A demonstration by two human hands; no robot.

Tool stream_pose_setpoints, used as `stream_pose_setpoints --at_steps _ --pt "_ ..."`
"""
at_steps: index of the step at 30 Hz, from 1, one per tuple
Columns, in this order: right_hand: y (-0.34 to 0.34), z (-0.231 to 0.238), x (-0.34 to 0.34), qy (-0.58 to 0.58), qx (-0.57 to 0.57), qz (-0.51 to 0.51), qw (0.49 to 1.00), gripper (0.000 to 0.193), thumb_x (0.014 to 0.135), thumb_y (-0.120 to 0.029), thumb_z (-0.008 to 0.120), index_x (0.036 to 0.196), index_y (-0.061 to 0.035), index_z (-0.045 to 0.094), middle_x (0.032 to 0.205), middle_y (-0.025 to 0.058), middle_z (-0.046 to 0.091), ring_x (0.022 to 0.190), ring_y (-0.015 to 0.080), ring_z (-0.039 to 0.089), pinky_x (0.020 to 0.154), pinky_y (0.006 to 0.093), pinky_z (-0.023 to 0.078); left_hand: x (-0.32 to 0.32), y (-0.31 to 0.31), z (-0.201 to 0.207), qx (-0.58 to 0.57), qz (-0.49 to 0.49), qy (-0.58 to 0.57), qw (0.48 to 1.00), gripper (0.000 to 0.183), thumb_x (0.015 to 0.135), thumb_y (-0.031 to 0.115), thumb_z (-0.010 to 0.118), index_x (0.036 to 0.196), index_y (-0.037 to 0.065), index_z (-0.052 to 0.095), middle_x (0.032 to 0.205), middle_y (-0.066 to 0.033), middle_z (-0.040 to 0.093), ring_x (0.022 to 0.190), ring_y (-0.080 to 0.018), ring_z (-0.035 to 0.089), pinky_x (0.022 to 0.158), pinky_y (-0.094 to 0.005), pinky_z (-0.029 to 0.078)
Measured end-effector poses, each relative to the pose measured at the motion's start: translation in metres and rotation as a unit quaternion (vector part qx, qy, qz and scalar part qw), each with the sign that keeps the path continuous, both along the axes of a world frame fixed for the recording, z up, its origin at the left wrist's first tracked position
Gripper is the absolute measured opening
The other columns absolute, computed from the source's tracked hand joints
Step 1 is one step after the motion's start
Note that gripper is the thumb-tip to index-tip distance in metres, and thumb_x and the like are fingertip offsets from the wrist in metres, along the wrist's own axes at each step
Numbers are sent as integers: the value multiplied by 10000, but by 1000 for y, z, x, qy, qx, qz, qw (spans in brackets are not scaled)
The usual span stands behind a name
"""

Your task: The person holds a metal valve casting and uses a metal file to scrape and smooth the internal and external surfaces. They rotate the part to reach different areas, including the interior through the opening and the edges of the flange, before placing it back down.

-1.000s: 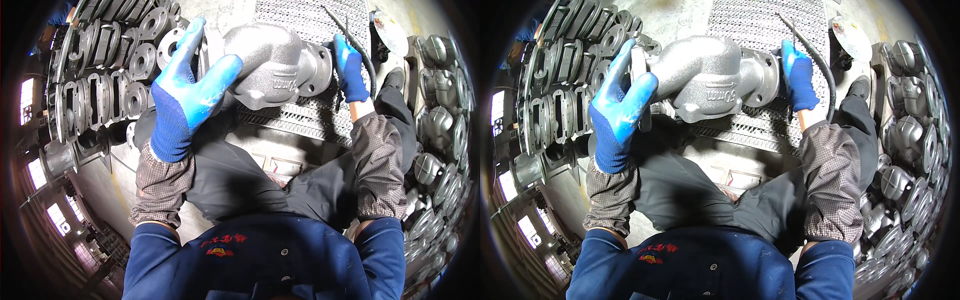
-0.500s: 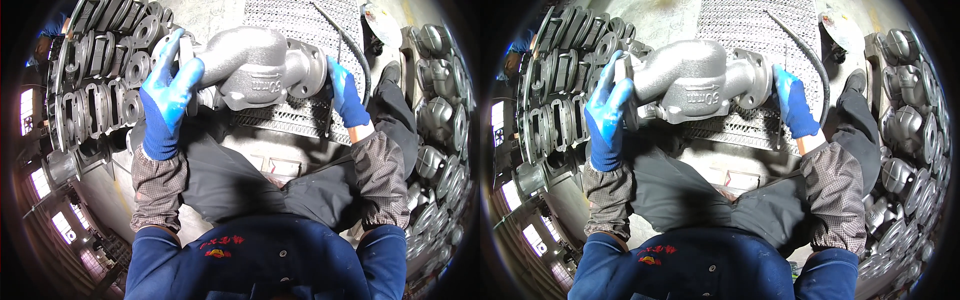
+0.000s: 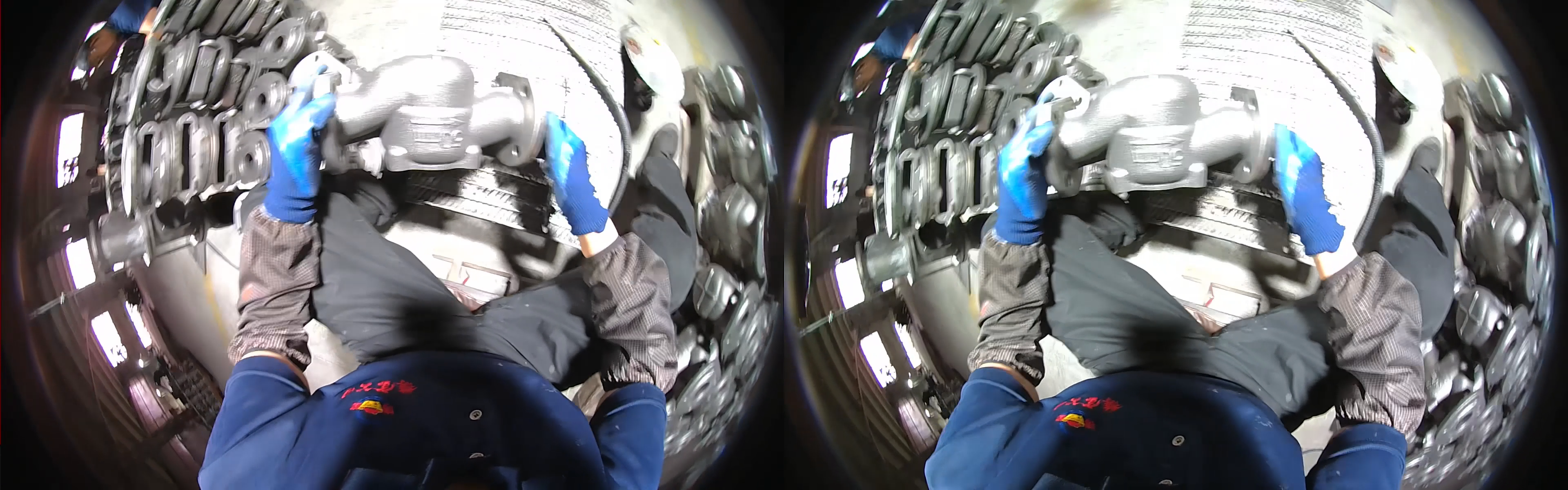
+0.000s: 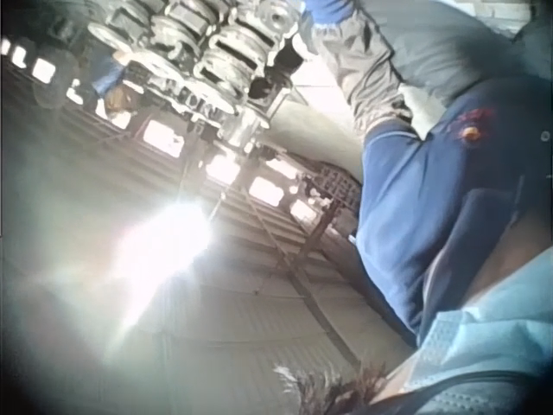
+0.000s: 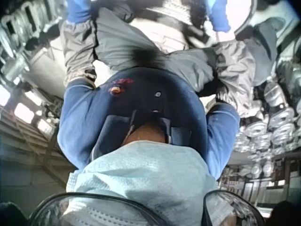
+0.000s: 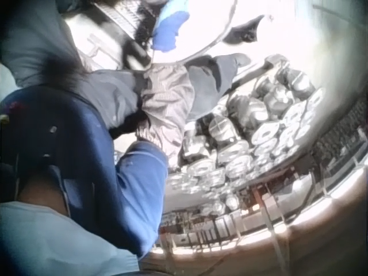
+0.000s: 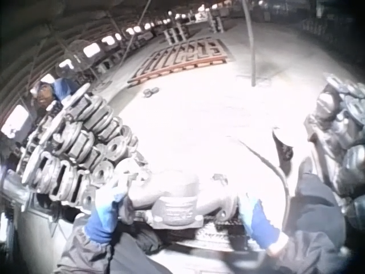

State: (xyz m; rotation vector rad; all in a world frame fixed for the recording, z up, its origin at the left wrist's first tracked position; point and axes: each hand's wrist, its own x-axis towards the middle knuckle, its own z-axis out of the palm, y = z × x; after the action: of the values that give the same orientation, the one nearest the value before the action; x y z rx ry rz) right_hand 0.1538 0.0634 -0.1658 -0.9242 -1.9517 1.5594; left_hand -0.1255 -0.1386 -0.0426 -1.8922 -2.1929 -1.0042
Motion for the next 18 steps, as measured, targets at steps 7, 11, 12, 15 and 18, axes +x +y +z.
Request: stream_pose_setpoints --at_steps 7,11,12,15,18 --pt "-15 38 -21 -16 -234 -122 964 445 961 -442 439 829 -53 611 628 -27 500 532 62 411 483 236 337 -8 -3 -8 -1 32 28 999 230 824 75 615 1035 -11 644 1074 -205 639 948 -261 647 817 -307 505" --pt "-10 32 -14 -42 -278 -127 951 414 953 -452 444 862 -82 606 599 -55 447 490 32 376 432 193 304 17 1 11 20 92 -195 976 315 843 123 609 1126 -13 606 1098 -180 633 981 -240 622 858 -304 486" --pt "-9 31 -12 -45 -275 -129 952 414 953 -452 444 862 -82 606 599 -55 447 490 32 376 432 193 304 16 3 12 26 79 -175 981 329 845 116 601 1148 -12 594 1109 -179 628 992 -248 619 866 -307 485" --pt "-8 29 -1 -24 -248 -83 965 405 969 -429 408 863 -89 600 606 -55 455 470 17 353 408 168 279 7 11 22 33 -31 121 992 339 797 -49 582 1135 -17 582 1125 -210 617 1007 -327 634 852 -336 510" --pt "-16 2 -8 -3 -161 -38 986 505 962 -462 420 771 -34 608 584 -1 491 513 82 411 472 259 344 16 8 35 -20 -26 188 982 306 830 -25 576 1136 -12 582 1160 -224 598 1017 -327 631 858 -327 513"
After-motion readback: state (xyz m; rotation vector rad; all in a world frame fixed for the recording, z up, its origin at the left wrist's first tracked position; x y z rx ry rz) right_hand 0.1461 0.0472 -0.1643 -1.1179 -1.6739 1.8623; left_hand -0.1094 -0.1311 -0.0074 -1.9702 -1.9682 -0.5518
